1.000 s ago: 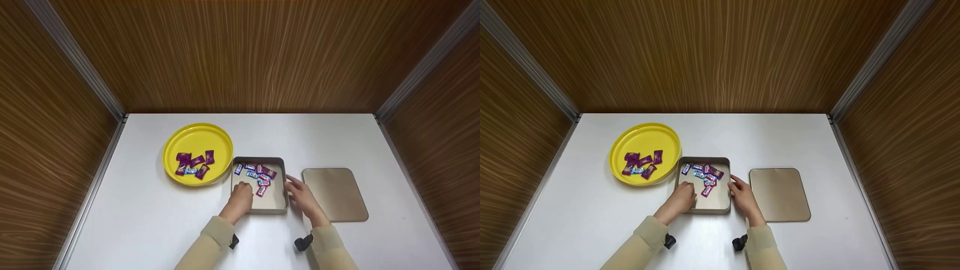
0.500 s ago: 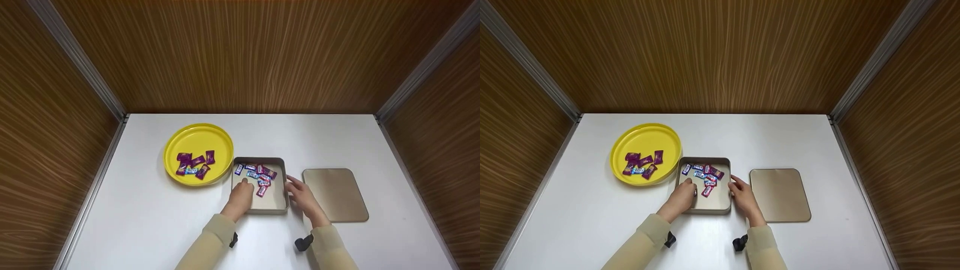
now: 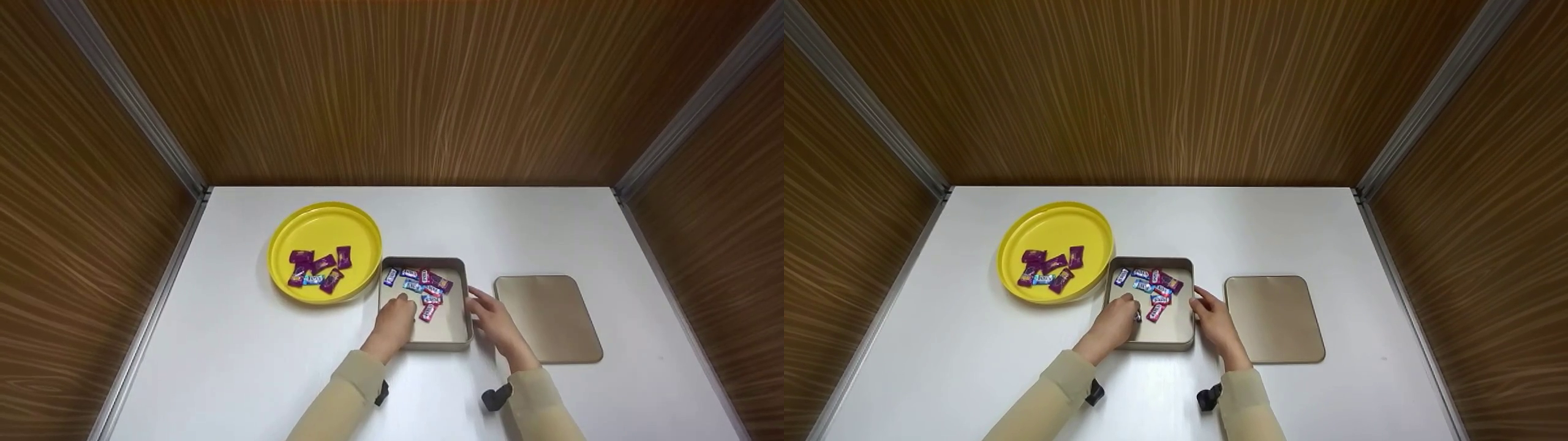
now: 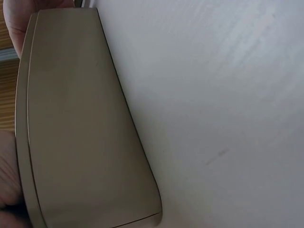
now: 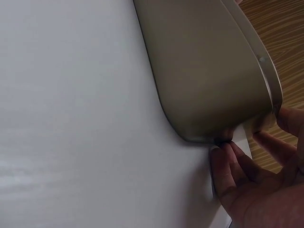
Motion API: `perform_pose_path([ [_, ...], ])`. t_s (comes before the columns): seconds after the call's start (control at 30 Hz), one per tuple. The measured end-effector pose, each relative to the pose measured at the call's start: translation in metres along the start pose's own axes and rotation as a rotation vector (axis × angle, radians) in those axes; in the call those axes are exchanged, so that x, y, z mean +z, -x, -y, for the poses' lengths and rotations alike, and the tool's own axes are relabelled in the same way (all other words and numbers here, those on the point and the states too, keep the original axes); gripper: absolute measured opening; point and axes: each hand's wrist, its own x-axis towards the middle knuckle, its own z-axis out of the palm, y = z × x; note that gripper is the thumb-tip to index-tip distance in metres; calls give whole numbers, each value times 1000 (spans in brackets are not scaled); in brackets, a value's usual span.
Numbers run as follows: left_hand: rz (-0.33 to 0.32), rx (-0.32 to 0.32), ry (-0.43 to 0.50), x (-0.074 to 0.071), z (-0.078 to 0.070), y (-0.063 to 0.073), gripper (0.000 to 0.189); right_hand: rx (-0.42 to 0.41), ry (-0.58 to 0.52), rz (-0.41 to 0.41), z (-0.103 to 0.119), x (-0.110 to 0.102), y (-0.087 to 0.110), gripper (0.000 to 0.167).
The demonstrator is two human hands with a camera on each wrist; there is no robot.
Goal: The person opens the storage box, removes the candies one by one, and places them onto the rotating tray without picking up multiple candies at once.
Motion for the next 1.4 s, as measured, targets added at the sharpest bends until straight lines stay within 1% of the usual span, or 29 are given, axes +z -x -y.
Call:
perform_pose_path([
  [0.23, -39, 27, -4, 1, 1, 2, 5, 33, 1, 20, 2, 0, 2, 51],
  [0.33, -48, 34, -10, 2, 2, 2, 7, 33, -12, 30, 2, -1, 2, 51],
  [0.5, -41, 31, -33, 1, 1, 0, 12, 38, -17, 38, 5, -1, 2, 51],
  [0.63, -19, 24, -40, 0, 1, -1, 13, 22, 10, 48, 24, 0, 14, 50],
  [0.73, 3, 19, -25, -1, 1, -2, 11, 22, 26, 56, 32, 1, 18, 50],
  [0.87, 23, 17, -1, -1, 2, -3, 9, 36, 11, 48, 15, -1, 8, 51],
  [0.97, 18, 21, 5, 0, 2, -3, 10, 32, 3, 34, 4, -2, 2, 51],
  [1.17, -4, 33, -19, 1, 2, -4, 11, 14, -3, 23, 1, -2, 2, 51],
  [1.3, 1, 36, -41, 2, 2, -4, 13, 5, -27, 21, 0, -1, 1, 51],
  [1.4, 10, 30, -25, 1, 2, -3, 15, -1, -38, 19, -1, -1, 1, 50],
])
